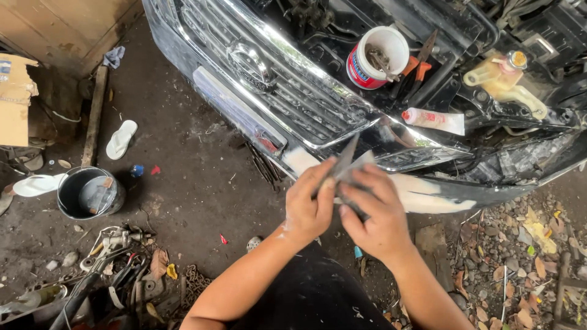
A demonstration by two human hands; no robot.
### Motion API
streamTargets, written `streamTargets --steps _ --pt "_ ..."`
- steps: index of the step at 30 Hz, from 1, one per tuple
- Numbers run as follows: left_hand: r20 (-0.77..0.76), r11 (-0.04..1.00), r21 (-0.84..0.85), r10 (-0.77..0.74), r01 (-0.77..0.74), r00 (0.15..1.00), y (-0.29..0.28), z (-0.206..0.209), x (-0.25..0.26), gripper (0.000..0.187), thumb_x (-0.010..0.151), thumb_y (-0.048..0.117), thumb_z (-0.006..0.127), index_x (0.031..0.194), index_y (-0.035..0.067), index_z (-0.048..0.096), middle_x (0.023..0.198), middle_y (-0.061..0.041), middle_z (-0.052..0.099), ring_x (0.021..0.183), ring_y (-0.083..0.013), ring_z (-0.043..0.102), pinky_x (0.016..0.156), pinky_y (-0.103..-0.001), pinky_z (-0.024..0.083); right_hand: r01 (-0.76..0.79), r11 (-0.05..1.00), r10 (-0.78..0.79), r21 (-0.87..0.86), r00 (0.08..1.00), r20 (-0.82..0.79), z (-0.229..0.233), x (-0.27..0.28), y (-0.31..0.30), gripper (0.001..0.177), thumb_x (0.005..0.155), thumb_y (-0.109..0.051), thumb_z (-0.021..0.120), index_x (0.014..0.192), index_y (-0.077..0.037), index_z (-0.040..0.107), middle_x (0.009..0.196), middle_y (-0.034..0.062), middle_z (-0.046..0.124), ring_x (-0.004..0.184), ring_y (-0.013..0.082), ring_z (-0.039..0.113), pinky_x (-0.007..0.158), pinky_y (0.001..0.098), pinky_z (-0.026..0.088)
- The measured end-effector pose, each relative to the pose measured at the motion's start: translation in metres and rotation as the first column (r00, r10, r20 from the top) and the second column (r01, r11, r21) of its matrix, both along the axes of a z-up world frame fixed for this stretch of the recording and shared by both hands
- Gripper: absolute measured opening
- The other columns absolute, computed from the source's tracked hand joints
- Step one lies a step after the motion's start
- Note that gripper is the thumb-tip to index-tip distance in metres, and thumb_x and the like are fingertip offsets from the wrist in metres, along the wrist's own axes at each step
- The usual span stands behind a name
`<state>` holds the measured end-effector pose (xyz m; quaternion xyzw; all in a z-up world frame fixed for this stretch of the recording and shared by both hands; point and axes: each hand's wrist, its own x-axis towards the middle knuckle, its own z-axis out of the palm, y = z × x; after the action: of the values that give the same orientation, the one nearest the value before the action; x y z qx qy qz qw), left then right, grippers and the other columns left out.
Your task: The person mixes a white paste in a container using a putty knife, then applies the filler to the front bumper and the underside of the car hood. They use the putty knife to spread and smooth the filler over the damaged areas.
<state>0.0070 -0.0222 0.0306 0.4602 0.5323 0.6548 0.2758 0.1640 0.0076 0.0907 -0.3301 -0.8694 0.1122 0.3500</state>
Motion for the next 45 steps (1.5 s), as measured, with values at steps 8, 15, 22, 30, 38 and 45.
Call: streamTargets --steps 8,15,22,30,38,45 --pt "-0.192 0.972 0.183 0.18 -0.145 0.965 -0.003 0.011 -0.023 0.03 0.106 0.009 0.057 0.133 -0.004 0.06 0.124 -0.022 0.071 0.112 -0.0305 0.075 0.095 -0.038 0.06 -0.153 0.987 0.153 -0.045 0.988 0.0 -0.007 0.005 -0.005 0.033 0.076 -0.014 0.077 0.109 -0.01 0.076 0.131 0.0121 0.065 0.134 0.0361 0.056 0.111 0.0462 0.048" --pt "0.806 0.961 -0.175 0.016 0.213 0.592 0.023 -0.022 -0.028 0.029 0.103 0.014 0.059 0.127 -0.003 0.061 0.111 -0.017 0.07 0.095 -0.0232 0.071 0.086 -0.038 0.058 -0.458 0.772 0.151 -0.44 0.805 -0.573 -0.039 0.028 0.014 0.038 0.089 -0.014 0.069 0.126 -0.006 0.067 0.144 0.0166 0.057 0.144 0.0324 0.049 0.121 0.0455 0.042" --pt "0.409 0.992 -0.074 0.124 -0.102 0.904 0.008 -0.022 -0.018 0.033 0.104 0.015 0.058 0.13 -0.004 0.062 0.115 -0.014 0.072 0.102 -0.0214 0.069 0.092 -0.034 0.056 -0.091 0.995 0.091 0.041 0.996 0.011 -0.018 0.0 -0.001 0.034 0.079 -0.014 0.076 0.113 -0.009 0.074 0.138 0.0158 0.06 0.141 0.0356 0.05 0.119 0.0501 0.042" --pt "0.273 0.994 -0.029 0.105 -0.101 0.956 0.012 -0.038 -0.008 0.032 0.106 0.012 0.06 0.135 -0.003 0.063 0.122 -0.015 0.07 0.107 -0.0197 0.068 0.096 -0.034 0.055 -0.452 0.839 0.231 -0.303 0.8 -0.553 -0.026 0.015 0.01 0.034 0.089 -0.013 0.072 0.122 -0.005 0.067 0.147 0.0139 0.055 0.151 0.0332 0.044 0.127 0.0477 0.038" --pt "0.75 0.988 -0.141 0.062 0.068 0.659 0.025 -0.039 -0.023 0.032 0.101 0.015 0.059 0.129 -0.002 0.061 0.111 -0.011 0.07 0.096 -0.0165 0.066 0.086 -0.032 0.056 0.035 0.999 -0.032 0.025 0.994 -0.106 -0.016 0.015 0.013 0.031 0.088 -0.014 0.072 0.117 -0.005 0.07 0.139 0.0158 0.059 0.144 0.0345 0.051 0.121 0.0455 0.045" --pt "0.094 0.973 -0.2 0.138 -0.117 0.986 0.016 -0.009 -0.017 0.035 0.104 0.021 0.058 0.132 0.0 0.063 0.108 -0.012 0.074 0.1 -0.0167 0.069 0.091 -0.032 0.054 0.0 0.996 -0.012 0.089 0.99 0.141 0.008 0.001 0.005 0.036 0.075 -0.016 0.076 0.111 -0.009 0.074 0.131 0.0138 0.062 0.133 0.037 0.053 0.109 0.0511 0.043"
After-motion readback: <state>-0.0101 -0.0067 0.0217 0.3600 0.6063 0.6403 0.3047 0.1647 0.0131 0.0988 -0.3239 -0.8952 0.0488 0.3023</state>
